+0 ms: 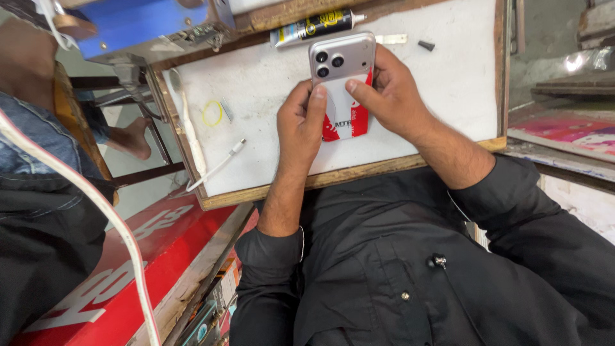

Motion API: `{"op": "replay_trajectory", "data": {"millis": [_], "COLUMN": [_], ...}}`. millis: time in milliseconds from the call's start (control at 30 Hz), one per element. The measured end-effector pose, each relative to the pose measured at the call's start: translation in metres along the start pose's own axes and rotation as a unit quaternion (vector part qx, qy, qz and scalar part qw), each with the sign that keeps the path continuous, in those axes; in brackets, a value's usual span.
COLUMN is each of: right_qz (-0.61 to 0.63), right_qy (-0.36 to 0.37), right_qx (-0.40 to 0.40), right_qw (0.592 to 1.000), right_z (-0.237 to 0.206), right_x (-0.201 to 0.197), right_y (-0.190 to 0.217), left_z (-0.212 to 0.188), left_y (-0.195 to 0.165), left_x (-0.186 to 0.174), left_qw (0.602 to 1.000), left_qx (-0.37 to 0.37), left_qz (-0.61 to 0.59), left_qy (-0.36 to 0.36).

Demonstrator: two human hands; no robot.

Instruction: The person removes a protective sticker from the back of a smartphone, then opens the device to access the internal components. They handle the screen assembly and apply adhesive from a tube to the phone's frame.

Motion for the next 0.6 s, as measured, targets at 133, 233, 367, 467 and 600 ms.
{"op": "replay_trajectory", "data": {"millis": [133, 233, 367, 467, 600], "right_qz": [-0.006, -0.016, -0.019, -0.04, -0.033], "right_qy": [0.001, 0.001, 0.001, 0.008, 0.008], "right_qx": [-0.015, -0.018, -0.025, -0.041, -0.036], "right_qw": [1.0, 1.0, 1.0, 0.998, 0.999], "right_z": [-0.01, -0.033, -0.067, -0.075, -0.073], "right_x": [-0.014, -0.011, 0.002, 0.011, 0.008], "right_y": [-0.042, -0.04, -0.014, -0.019, -0.041], "left_z": [-0.001, -0.027, -0.065, -0.075, -0.067], "left_y": [0.047, 0.049, 0.031, 0.039, 0.061], "left_x": [0.012, 0.018, 0.018, 0.007, 0.0], "left_qw": [0.999, 0.997, 0.996, 0.996, 1.0], "left_qx": [0.028, 0.041, 0.043, 0.037, 0.022], "left_qz": [0.029, 0.041, 0.059, 0.065, 0.001], "left_qy": [-0.027, -0.044, -0.047, -0.045, 0.003]}}
Point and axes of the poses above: each hand's wrist, its own z-axis towards the middle knuckle, its own x-axis out of the palm, y = z × x, the point moved 3 cm from there along z, towards the middle knuckle, and after that the axes turned 6 degrees about -y, right-handed, at the moved point
